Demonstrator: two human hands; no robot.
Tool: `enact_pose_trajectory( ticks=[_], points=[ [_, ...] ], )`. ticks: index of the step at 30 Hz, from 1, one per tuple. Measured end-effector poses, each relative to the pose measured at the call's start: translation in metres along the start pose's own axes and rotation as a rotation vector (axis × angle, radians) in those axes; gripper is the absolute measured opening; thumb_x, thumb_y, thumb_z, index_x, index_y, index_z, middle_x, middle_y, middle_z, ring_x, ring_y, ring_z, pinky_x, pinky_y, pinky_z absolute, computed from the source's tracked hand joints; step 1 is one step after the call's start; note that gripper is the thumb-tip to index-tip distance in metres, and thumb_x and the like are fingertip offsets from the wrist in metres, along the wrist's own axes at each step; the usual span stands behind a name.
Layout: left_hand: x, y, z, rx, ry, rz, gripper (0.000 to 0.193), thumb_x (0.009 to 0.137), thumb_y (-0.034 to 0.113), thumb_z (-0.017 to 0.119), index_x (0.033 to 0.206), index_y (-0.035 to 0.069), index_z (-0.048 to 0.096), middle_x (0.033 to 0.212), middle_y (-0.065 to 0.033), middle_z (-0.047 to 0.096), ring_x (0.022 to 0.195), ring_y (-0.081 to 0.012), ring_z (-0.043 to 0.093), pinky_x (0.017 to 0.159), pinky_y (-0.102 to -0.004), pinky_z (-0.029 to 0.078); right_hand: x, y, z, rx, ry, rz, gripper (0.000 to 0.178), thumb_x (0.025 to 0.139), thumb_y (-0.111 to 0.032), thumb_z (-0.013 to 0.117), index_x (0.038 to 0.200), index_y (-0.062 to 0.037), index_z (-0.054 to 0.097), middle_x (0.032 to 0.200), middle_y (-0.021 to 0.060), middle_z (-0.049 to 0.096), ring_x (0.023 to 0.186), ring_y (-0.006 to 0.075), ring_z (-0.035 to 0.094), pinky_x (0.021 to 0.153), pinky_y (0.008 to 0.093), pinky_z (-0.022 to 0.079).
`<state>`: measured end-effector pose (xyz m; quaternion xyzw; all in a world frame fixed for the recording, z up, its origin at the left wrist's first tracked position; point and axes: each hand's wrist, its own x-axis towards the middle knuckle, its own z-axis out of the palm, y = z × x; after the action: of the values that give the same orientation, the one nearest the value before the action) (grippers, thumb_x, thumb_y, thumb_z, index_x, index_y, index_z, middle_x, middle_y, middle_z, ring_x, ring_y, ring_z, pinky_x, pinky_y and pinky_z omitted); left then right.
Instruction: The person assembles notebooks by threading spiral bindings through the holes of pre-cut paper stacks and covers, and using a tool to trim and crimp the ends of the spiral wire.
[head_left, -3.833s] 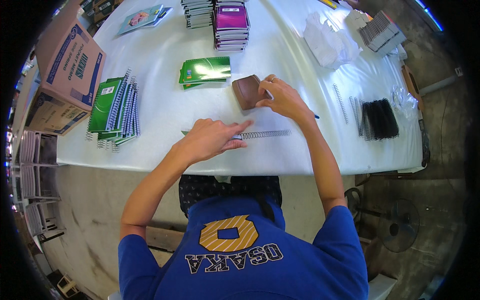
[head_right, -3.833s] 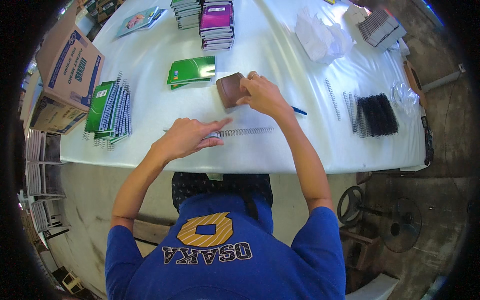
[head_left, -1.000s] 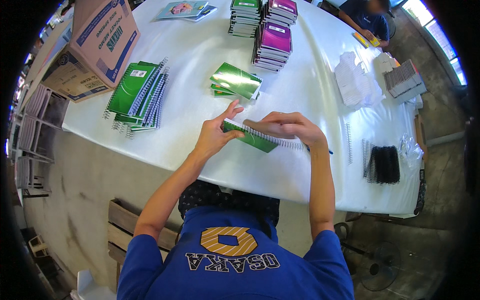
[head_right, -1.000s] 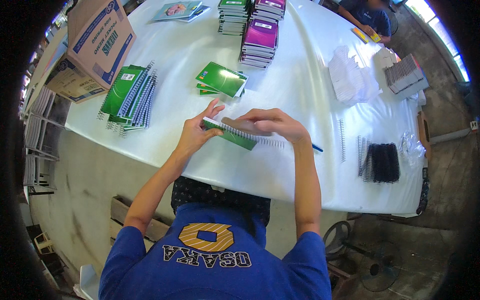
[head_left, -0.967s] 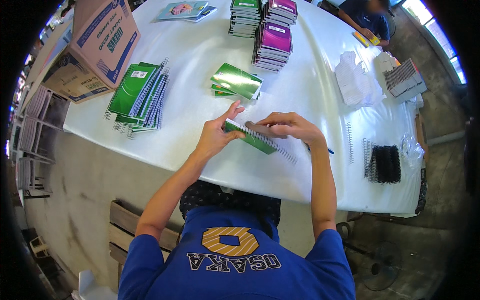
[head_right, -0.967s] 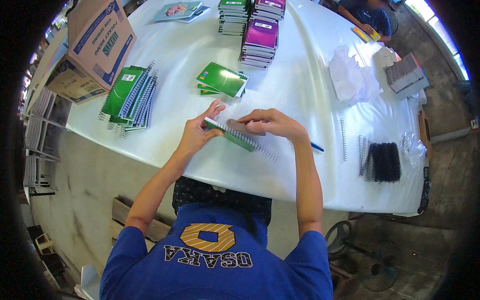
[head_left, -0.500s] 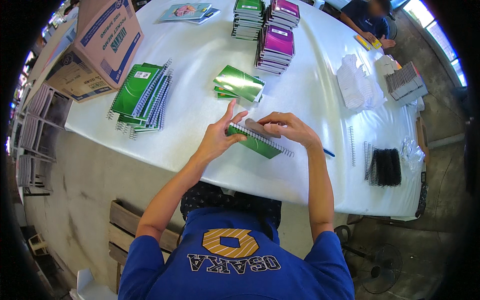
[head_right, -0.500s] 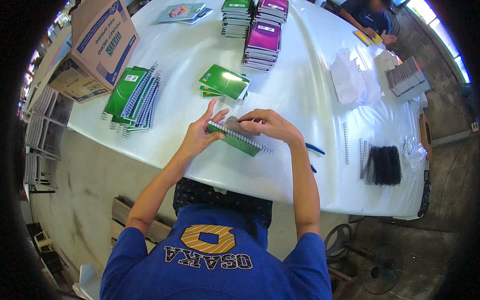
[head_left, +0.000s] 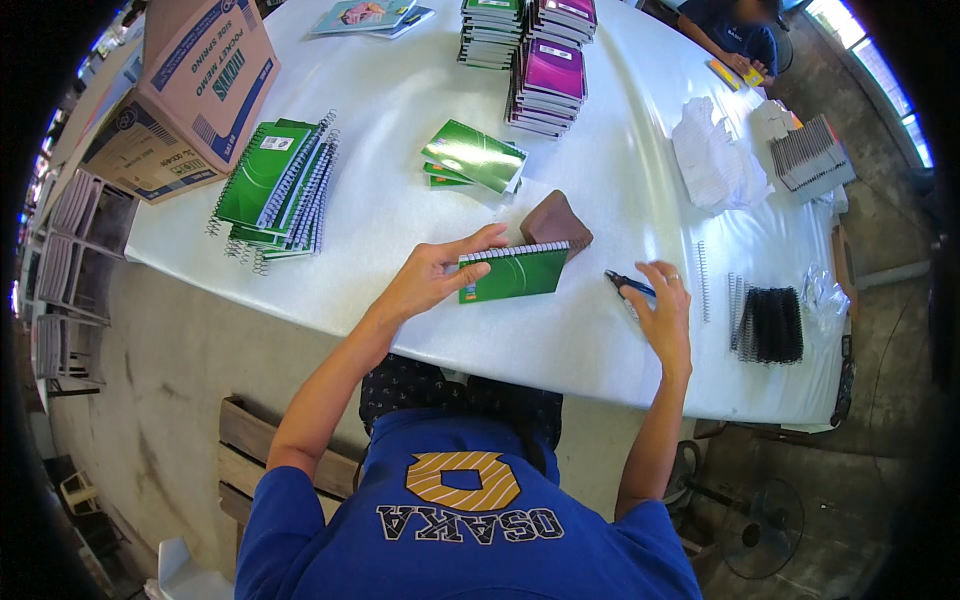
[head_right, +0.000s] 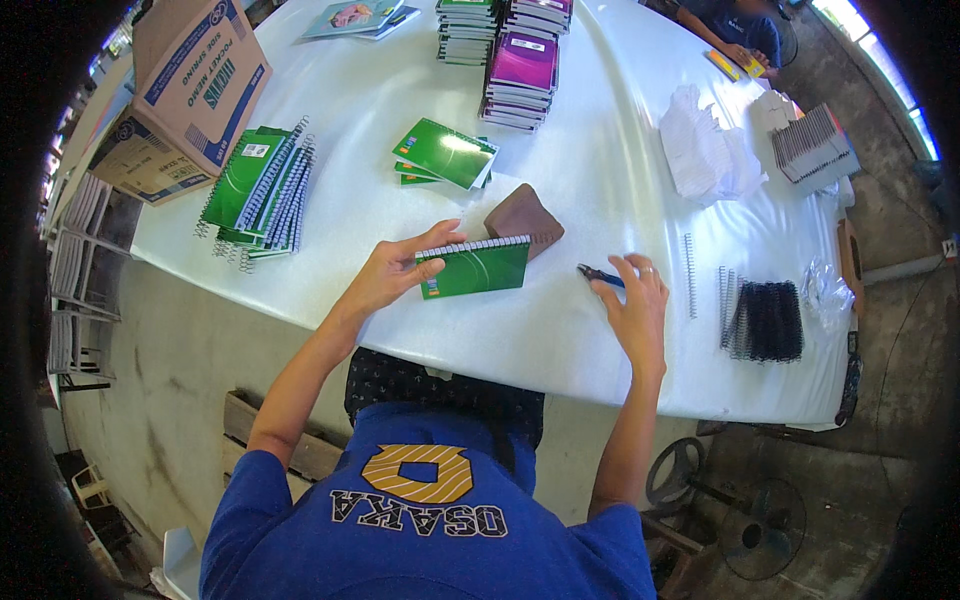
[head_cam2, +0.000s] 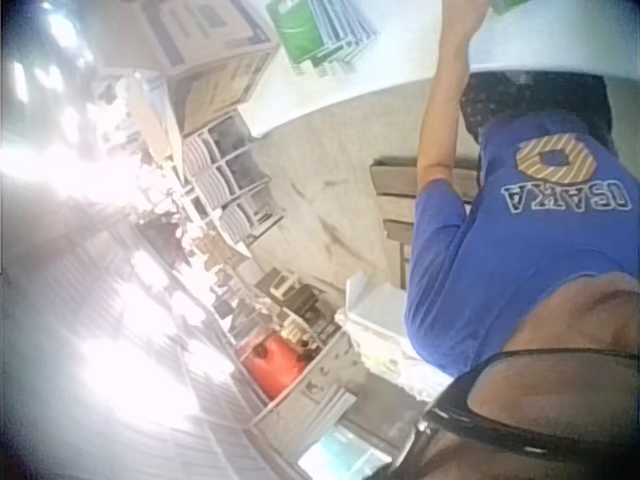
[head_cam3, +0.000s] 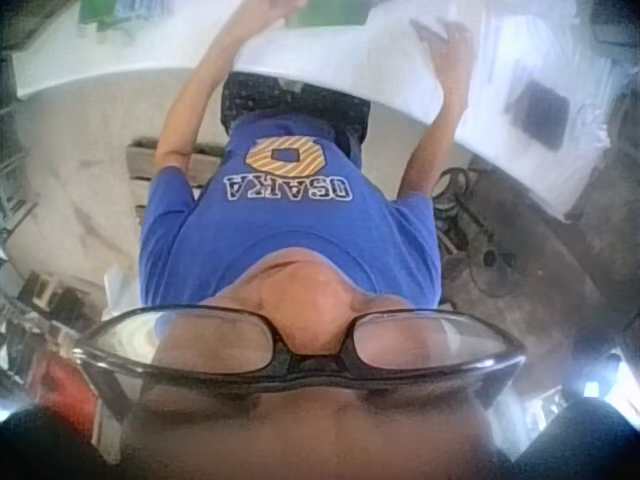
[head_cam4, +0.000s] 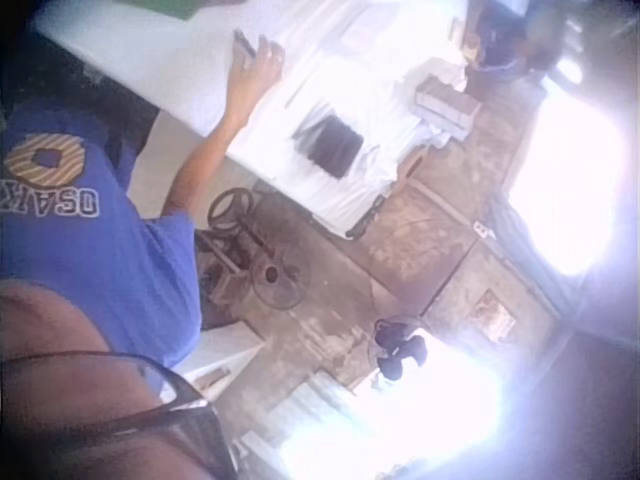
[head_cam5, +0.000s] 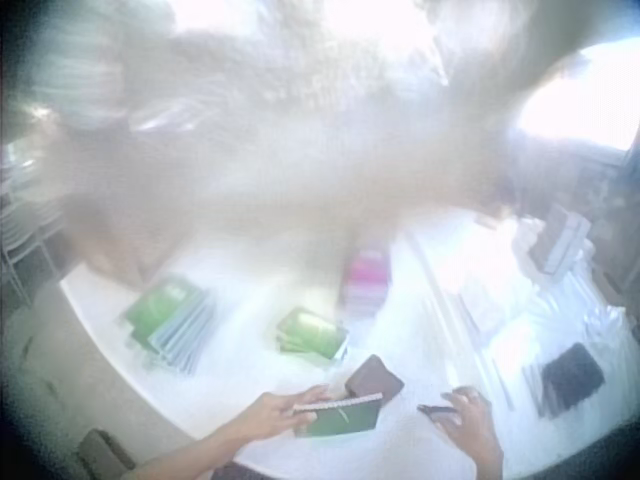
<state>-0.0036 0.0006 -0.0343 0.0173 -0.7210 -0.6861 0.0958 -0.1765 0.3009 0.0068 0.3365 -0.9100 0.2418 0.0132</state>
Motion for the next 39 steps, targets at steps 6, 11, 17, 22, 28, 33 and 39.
enact_pose_trajectory(
  ticks=[6,11,17,22,28,33,39],
  points=[
    [-0.015,-0.019,-0.004,0.472,-0.003,0.057,0.054,0.093,0.050,0.059,0.141,0.025,0.053,0.124,-0.0121,0.066,0.122,-0.0320,0.059,0.102,-0.0366,0.044,-0.054,0.012,0.028,-0.200,0.020,0.029,0.057,0.090,-0.020,0.065,0.143,-0.0096,0.044,0.144,0.0202,0.039,0.130,0.0373,0.041,0.109,0.0498,0.031],
    [-0.015,0.001,0.017,0.510,0.050,0.054,0.048,0.095,0.042,0.058,0.136,0.020,0.057,0.119,-0.0072,0.069,0.107,-0.0310,0.062,0.105,-0.0392,0.042,-0.051,0.016,0.037,-0.300,0.092,-0.009,0.051,0.092,-0.016,0.060,0.140,-0.0075,0.045,0.134,0.0193,0.045,0.126,0.0376,0.043,0.109,0.0507,0.030],
    [-0.013,0.020,0.030,0.619,0.253,0.215,0.041,0.093,0.027,0.064,0.132,0.014,0.060,0.117,-0.0045,0.070,0.104,-0.0293,0.065,0.102,-0.0431,0.044,-0.033,-0.028,0.035,-0.081,0.198,0.110,0.033,0.092,-0.011,0.057,0.124,-0.0032,0.053,0.113,0.0168,0.054,0.105,0.0340,0.055,0.089,0.0502,0.044],
    [-0.012,0.040,0.028,1.072,0.394,0.432,0.045,0.087,0.025,0.071,0.130,0.014,0.062,0.121,-0.0034,0.068,0.114,-0.0319,0.063,0.097,-0.0441,0.048,-0.048,-0.138,0.011,0.325,0.014,-0.122,0.042,0.086,-0.012,0.067,0.125,-0.0020,0.057,0.103,0.0151,0.058,0.091,0.0297,0.061,0.077,0.0439,0.049],
    [-0.015,0.056,0.023,1.210,0.485,0.454,0.051,0.081,0.027,0.073,0.130,0.016,0.062,0.121,-0.0020,0.068,0.114,-0.0314,0.063,0.095,-0.0453,0.048,-0.034,-0.152,0.027,0.171,0.111,-0.389,0.047,0.084,-0.019,0.071,0.125,-0.0014,0.057,0.101,0.0126,0.058,0.088,0.0268,0.057,0.076,0.0375,0.044],
    [-0.022,0.052,0.016,1.246,0.478,0.435,0.053,0.079,0.025,0.075,0.130,0.017,0.062,0.123,-0.0010,0.067,0.114,-0.0300,0.063,0.095,-0.0450,0.048,-0.026,-0.147,0.029,0.228,-0.032,-0.382,0.037,0.089,-0.020,0.067,0.119,0.0000,0.058,0.089,0.0101,0.058,0.074,0.0209,0.058,0.063,0.0328,0.046],
    [-0.030,0.072,-0.016,1.412,0.467,0.512,0.053,0.082,0.026,0.071,0.134,0.027,0.059,0.131,0.0064,0.062,0.112,-0.0265,0.063,0.097,-0.0452,0.048,-0.005,-0.130,0.004,0.667,-0.626,-0.176,0.029,0.100,-0.020,0.052,0.120,0.0006,0.057,0.090,0.0118,0.060,0.079,0.0165,0.059,0.069,0.0341,0.049]
  ],
)
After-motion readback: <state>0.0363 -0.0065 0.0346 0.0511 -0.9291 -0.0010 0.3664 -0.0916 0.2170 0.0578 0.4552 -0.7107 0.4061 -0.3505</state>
